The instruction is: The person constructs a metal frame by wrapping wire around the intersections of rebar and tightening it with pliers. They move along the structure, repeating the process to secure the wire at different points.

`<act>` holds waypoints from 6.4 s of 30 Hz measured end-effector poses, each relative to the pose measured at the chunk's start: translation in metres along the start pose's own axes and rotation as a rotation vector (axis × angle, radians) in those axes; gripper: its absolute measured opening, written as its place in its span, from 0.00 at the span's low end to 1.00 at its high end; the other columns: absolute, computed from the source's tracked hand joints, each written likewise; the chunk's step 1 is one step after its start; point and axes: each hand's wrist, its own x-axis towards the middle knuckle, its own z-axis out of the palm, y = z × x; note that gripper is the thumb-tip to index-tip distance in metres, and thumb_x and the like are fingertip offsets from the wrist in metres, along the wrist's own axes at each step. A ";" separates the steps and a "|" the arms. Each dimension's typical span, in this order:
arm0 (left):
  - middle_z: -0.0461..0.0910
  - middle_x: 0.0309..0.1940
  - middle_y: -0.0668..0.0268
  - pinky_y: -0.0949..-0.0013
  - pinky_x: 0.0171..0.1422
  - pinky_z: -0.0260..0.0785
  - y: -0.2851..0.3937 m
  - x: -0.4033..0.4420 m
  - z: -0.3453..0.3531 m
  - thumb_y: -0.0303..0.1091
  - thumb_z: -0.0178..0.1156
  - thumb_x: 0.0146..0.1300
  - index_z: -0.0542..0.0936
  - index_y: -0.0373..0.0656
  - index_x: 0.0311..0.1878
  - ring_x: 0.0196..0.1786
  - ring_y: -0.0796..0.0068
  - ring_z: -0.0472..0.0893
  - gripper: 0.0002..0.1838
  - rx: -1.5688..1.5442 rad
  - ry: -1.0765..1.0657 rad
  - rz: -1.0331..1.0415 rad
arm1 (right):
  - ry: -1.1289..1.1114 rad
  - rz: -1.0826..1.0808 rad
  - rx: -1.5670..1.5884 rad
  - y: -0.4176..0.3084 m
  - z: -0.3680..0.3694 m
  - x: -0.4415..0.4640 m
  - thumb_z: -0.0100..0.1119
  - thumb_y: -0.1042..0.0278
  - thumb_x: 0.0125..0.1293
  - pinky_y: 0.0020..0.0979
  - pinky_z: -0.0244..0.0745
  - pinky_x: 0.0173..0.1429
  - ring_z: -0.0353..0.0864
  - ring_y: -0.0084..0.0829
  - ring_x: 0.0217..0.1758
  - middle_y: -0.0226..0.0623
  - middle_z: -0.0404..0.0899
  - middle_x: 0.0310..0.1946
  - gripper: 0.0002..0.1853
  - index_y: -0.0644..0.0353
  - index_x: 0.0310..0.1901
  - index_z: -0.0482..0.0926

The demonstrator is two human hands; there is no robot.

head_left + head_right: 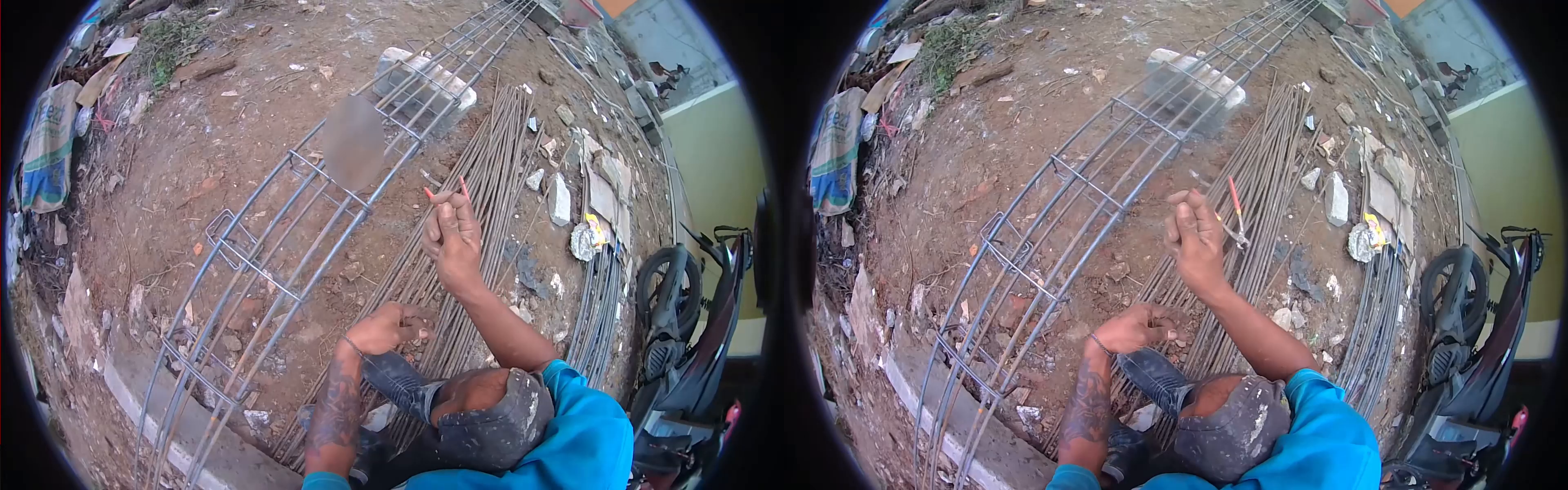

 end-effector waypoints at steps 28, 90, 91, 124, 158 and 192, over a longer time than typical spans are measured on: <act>0.76 0.21 0.53 0.59 0.32 0.68 -0.011 0.025 0.097 0.41 0.55 0.66 0.75 0.39 0.41 0.25 0.56 0.79 0.13 0.138 0.878 0.280 | 0.199 0.564 0.366 0.016 -0.019 0.013 0.43 0.63 0.74 0.16 0.50 0.17 0.52 0.13 0.17 0.22 0.59 0.22 0.10 0.55 0.51 0.68; 0.71 0.54 0.64 0.51 0.65 0.56 -0.015 -0.149 -0.051 0.31 0.66 0.47 0.80 0.43 0.30 0.59 0.59 0.68 0.07 1.344 1.392 -0.153 | -0.436 0.684 0.024 0.148 0.068 -0.043 0.53 0.70 0.68 0.19 0.53 0.25 0.59 0.12 0.23 0.20 0.66 0.24 0.10 0.61 0.50 0.75; 0.68 0.57 0.63 0.49 0.68 0.54 -0.017 -0.149 -0.054 0.31 0.66 0.47 0.79 0.42 0.30 0.60 0.57 0.67 0.07 1.347 1.357 -0.164 | -0.431 0.673 -0.011 0.148 0.069 -0.043 0.53 0.71 0.68 0.19 0.52 0.24 0.58 0.12 0.23 0.20 0.65 0.24 0.10 0.61 0.50 0.75; 0.81 0.34 0.61 0.64 0.44 0.70 -0.014 -0.103 -0.041 0.28 0.64 0.54 0.82 0.41 0.37 0.38 0.62 0.80 0.07 0.691 1.525 0.102 | -0.562 0.343 -0.307 0.145 0.066 -0.050 0.62 0.67 0.63 0.23 0.68 0.36 0.73 0.20 0.32 0.30 0.77 0.32 0.10 0.63 0.42 0.81; 0.79 0.32 0.54 0.57 0.46 0.70 0.009 -0.117 -0.038 0.40 0.68 0.48 0.80 0.37 0.34 0.40 0.55 0.79 0.16 0.838 1.259 -0.258 | -0.335 0.109 -0.464 0.146 0.081 -0.070 0.60 0.73 0.60 0.31 0.71 0.46 0.79 0.33 0.39 0.41 0.80 0.33 0.07 0.66 0.38 0.81; 0.77 0.46 0.59 0.60 0.43 0.73 -0.032 -0.116 -0.036 0.34 0.68 0.49 0.75 0.38 0.29 0.41 0.58 0.78 0.12 1.264 1.212 0.153 | -0.489 -0.114 -0.545 0.142 0.081 -0.059 0.57 0.74 0.62 0.35 0.72 0.40 0.80 0.43 0.35 0.46 0.79 0.31 0.06 0.65 0.39 0.80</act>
